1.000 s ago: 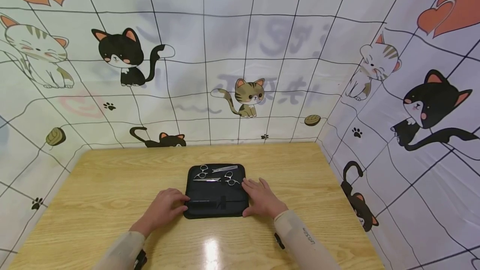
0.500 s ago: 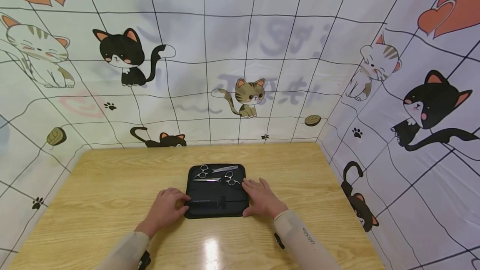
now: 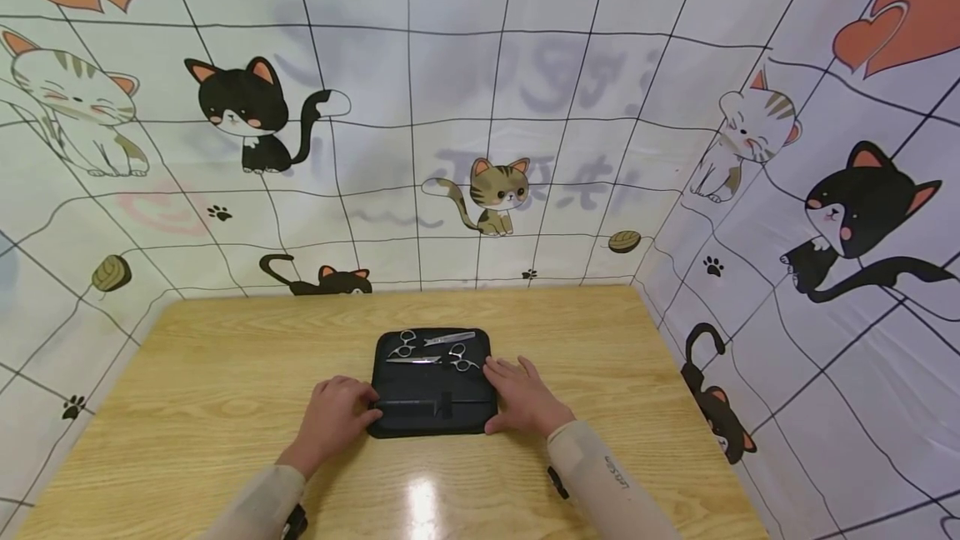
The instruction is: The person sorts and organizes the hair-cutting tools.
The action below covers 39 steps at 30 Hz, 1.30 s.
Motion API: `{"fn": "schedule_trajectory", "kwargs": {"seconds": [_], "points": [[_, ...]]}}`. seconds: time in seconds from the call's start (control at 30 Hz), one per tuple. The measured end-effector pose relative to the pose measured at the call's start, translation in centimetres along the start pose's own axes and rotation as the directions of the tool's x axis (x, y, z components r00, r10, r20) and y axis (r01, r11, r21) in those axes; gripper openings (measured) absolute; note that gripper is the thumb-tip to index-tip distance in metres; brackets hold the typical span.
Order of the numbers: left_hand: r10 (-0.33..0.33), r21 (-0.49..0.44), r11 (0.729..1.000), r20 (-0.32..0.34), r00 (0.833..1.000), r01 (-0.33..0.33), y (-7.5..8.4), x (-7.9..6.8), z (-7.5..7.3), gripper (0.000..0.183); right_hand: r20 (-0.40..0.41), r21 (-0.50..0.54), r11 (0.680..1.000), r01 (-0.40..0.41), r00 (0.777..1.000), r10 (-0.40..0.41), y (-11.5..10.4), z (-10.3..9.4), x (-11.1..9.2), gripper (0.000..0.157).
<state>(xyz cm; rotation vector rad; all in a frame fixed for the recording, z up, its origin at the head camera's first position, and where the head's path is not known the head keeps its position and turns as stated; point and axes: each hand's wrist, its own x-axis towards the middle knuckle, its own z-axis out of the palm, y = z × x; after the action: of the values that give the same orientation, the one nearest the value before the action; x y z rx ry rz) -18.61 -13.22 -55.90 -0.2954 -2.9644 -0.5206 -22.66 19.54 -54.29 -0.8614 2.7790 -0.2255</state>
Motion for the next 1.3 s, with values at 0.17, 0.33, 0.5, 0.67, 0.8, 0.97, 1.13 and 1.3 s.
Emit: {"fn": "schedule_trajectory", "kwargs": {"seconds": [0.17, 0.33, 0.5, 0.67, 0.8, 0.97, 1.13, 1.3], "points": [[0.002, -0.004, 1.000, 0.001, 1.000, -0.002, 0.27, -0.04, -0.09, 0.016, -0.004, -0.007, 1.000, -0.005, 1.000, 0.005, 0.07, 0.10, 0.06, 0.098], [0.022, -0.025, 0.999, -0.005, 1.000, -0.022, 0.71, -0.10, -0.21, 0.011, -0.001, -0.005, 1.000, -0.007, 1.000, 0.007, 0.10, 0.16, 0.07, 0.098], [0.019, -0.029, 0.999, -0.009, 1.000, -0.020, 0.82, -0.03, 0.08, 0.010, -0.006, -0.003, 1.000, -0.009, 1.000, 0.009, 0.08, 0.16, 0.07, 0.098], [0.012, -0.036, 0.999, -0.007, 1.000, -0.012, 0.69, 0.10, 0.32, 0.010, -0.008, -0.007, 1.000, -0.014, 1.000, 0.014, 0.10, 0.18, 0.11, 0.098], [0.023, -0.033, 0.999, -0.021, 1.000, -0.024, 0.41, 0.13, 0.49, 0.010, -0.003, -0.003, 1.000, -0.017, 1.000, 0.017, 0.07, 0.17, 0.14, 0.098], [0.029, -0.047, 0.998, -0.032, 0.999, -0.030, 0.15, 0.01, 0.46, 0.009, -0.004, 0.006, 1.000, -0.015, 1.000, 0.015, 0.02, 0.12, 0.14, 0.098], [0.027, -0.063, 0.998, -0.027, 0.999, -0.029, 0.04, -0.06, 0.26, 0.008, -0.006, 0.006, 1.000, -0.018, 1.000, 0.018, 0.05, 0.08, 0.04, 0.098], [0.028, -0.072, 0.997, -0.013, 1.000, -0.029, 0.02, -0.07, 0.04, 0.007, -0.011, 0.033, 0.999, -0.014, 1.000, 0.014, 0.24, -0.14, -0.12, 0.097]]}}
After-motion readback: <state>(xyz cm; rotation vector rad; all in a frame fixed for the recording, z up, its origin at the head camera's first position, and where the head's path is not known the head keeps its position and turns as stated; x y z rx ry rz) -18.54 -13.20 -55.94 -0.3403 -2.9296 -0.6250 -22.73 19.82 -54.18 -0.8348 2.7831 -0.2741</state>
